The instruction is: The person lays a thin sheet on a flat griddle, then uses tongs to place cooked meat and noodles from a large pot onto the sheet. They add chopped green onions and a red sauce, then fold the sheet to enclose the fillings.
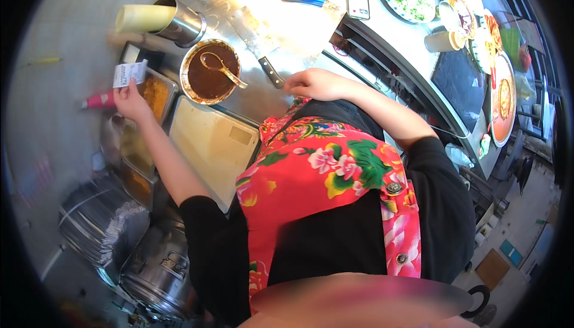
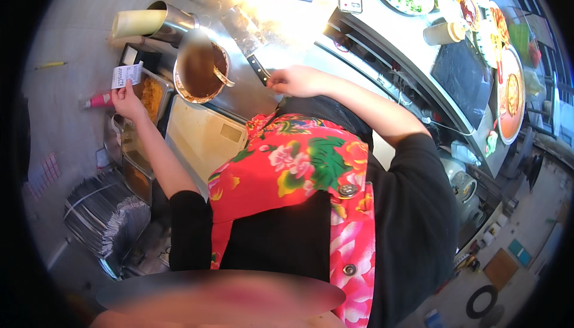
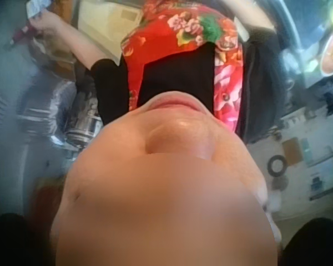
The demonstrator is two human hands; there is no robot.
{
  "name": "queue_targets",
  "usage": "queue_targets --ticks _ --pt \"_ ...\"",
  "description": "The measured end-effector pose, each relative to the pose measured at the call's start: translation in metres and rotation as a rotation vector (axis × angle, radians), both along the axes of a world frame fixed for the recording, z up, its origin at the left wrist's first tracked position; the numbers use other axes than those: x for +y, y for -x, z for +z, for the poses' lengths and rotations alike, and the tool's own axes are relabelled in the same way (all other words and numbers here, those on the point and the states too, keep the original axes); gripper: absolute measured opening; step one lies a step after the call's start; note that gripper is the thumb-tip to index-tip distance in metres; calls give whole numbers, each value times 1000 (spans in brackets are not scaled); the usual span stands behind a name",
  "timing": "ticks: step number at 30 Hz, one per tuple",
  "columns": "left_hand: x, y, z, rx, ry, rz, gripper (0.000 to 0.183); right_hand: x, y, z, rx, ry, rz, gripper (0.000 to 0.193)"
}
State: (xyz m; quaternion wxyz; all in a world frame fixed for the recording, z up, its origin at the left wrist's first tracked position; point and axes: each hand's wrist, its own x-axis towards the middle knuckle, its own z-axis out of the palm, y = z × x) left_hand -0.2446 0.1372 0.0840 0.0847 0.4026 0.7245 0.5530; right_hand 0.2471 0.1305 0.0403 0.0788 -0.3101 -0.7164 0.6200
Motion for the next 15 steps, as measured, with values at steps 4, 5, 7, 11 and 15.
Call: queue_targets --ticks 4,5,7,11,15 --pt "-14 -147 70 -251 -35 -347 51 33 27 48 190 -287 -30 41" --pt "-20 -182 80 -361 -12 -439 62 41 31 59 300 -320 -87 46" --pt "-35 -244 84 -468 -54 -524 72 52 40 82 546 -451 -163 60" --pt "-35 -274 98 -511 -68 -465 67 59 46 110 165 166 85 51" --pt "-29 -248 104 -561 15 -326 35 47 52 117 265 387 107 39"
